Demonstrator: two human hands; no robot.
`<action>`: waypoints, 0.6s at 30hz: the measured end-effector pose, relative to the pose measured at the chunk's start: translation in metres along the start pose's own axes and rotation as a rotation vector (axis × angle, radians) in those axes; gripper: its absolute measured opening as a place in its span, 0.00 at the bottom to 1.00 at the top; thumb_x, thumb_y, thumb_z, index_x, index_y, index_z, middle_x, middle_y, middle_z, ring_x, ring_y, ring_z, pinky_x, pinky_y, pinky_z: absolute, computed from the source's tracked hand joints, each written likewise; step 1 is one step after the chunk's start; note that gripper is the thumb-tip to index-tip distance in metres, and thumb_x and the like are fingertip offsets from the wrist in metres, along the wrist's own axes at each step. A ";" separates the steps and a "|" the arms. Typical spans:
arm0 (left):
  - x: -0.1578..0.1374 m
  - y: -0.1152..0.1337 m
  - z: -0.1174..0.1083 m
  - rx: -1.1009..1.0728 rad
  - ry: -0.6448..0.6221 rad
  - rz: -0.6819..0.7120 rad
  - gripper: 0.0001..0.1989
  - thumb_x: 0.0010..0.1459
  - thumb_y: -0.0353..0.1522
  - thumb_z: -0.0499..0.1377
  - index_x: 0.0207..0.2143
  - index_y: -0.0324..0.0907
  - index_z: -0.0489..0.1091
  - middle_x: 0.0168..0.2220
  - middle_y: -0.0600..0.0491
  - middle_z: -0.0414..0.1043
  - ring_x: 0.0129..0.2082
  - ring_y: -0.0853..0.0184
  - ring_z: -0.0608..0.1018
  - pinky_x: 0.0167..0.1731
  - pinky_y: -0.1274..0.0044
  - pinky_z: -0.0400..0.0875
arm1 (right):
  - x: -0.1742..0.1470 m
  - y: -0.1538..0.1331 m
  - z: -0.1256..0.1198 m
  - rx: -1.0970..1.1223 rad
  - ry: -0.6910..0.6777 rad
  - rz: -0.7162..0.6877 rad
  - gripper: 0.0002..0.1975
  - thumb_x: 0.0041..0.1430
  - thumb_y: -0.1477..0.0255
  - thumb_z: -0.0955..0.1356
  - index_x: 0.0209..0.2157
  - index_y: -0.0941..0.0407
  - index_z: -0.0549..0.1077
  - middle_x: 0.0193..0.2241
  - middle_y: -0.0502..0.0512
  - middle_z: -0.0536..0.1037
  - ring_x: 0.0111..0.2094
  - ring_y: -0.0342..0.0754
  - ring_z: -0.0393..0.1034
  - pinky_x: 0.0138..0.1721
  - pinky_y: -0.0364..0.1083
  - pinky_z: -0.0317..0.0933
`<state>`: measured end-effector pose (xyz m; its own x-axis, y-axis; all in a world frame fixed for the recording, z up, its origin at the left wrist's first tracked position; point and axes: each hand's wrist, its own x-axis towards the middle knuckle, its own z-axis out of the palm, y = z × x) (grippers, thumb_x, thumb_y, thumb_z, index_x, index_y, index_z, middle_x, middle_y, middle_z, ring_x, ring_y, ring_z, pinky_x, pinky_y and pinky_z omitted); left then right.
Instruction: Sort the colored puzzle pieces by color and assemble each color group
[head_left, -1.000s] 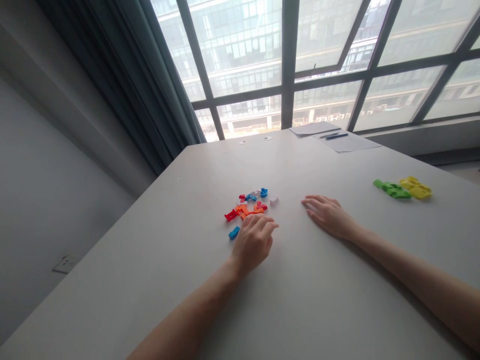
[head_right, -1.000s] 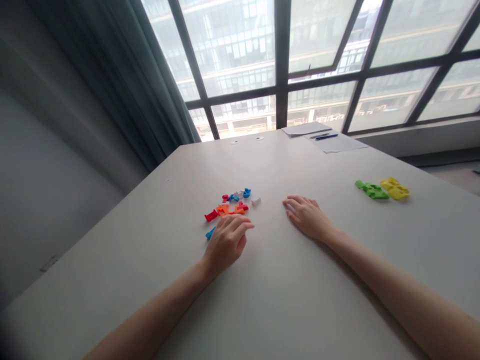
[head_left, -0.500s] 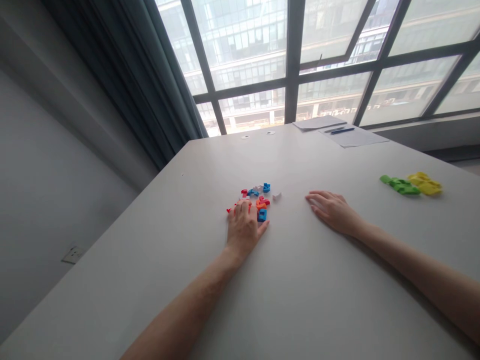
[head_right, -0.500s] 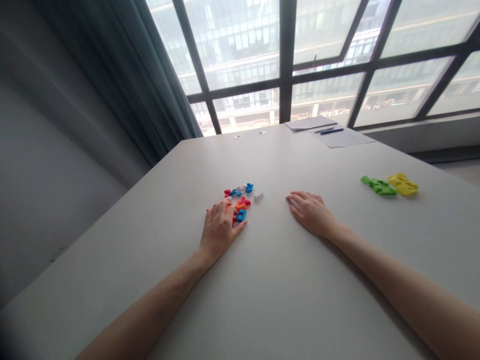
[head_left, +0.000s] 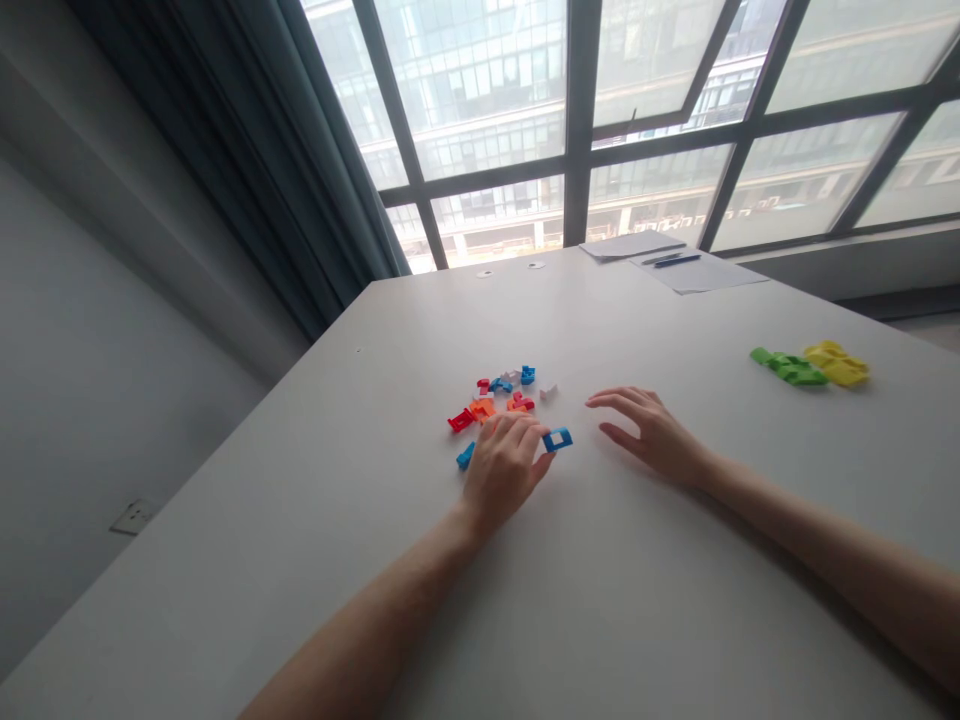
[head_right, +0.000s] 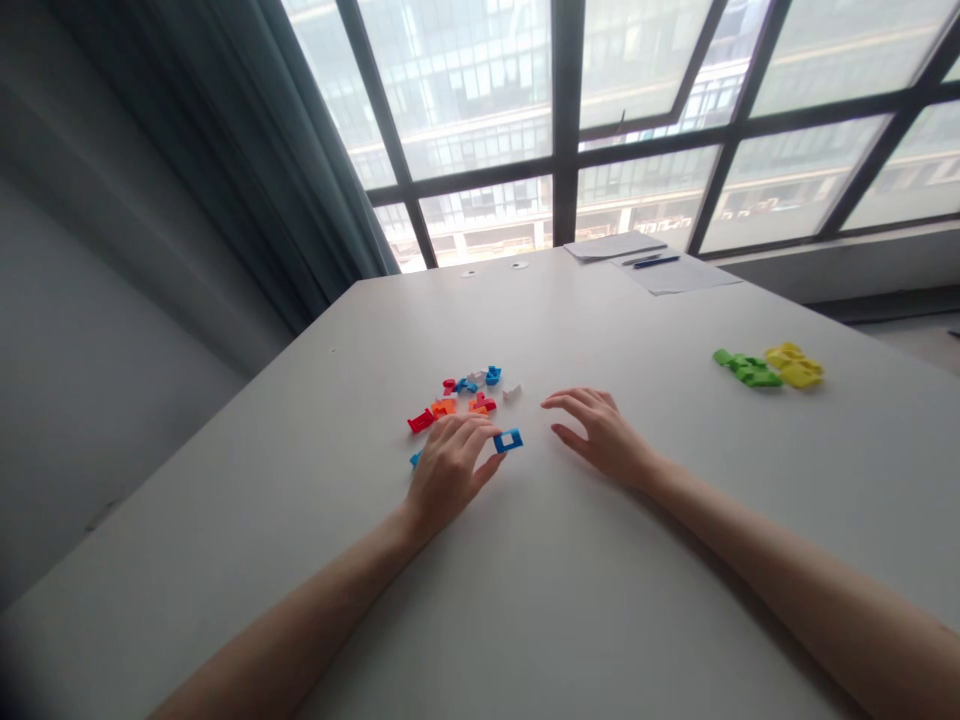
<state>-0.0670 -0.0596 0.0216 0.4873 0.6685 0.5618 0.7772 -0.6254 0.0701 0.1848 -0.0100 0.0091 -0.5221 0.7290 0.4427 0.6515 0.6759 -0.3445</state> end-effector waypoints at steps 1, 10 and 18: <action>0.000 0.001 0.000 -0.022 -0.002 0.016 0.08 0.60 0.31 0.59 0.43 0.41 0.69 0.41 0.48 0.75 0.46 0.59 0.74 0.50 0.65 0.66 | 0.000 -0.006 0.000 0.035 -0.012 -0.032 0.13 0.65 0.65 0.61 0.50 0.50 0.68 0.50 0.57 0.75 0.53 0.53 0.67 0.54 0.55 0.56; 0.000 0.003 0.003 -0.112 0.059 0.152 0.09 0.61 0.34 0.60 0.43 0.40 0.70 0.38 0.51 0.77 0.43 0.62 0.76 0.50 0.66 0.68 | 0.000 -0.027 0.004 0.115 -0.013 -0.292 0.12 0.62 0.65 0.67 0.46 0.52 0.70 0.43 0.57 0.78 0.48 0.51 0.70 0.51 0.53 0.57; 0.000 0.004 0.002 -0.157 0.087 0.100 0.09 0.59 0.35 0.62 0.41 0.41 0.71 0.36 0.51 0.77 0.42 0.62 0.76 0.48 0.66 0.70 | -0.002 -0.026 0.003 0.054 0.044 -0.275 0.08 0.62 0.65 0.67 0.42 0.52 0.69 0.45 0.57 0.76 0.47 0.50 0.70 0.50 0.52 0.57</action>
<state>-0.0634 -0.0610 0.0201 0.5173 0.5670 0.6410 0.6516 -0.7465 0.1344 0.1673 -0.0290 0.0151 -0.6503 0.5126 0.5607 0.4578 0.8534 -0.2492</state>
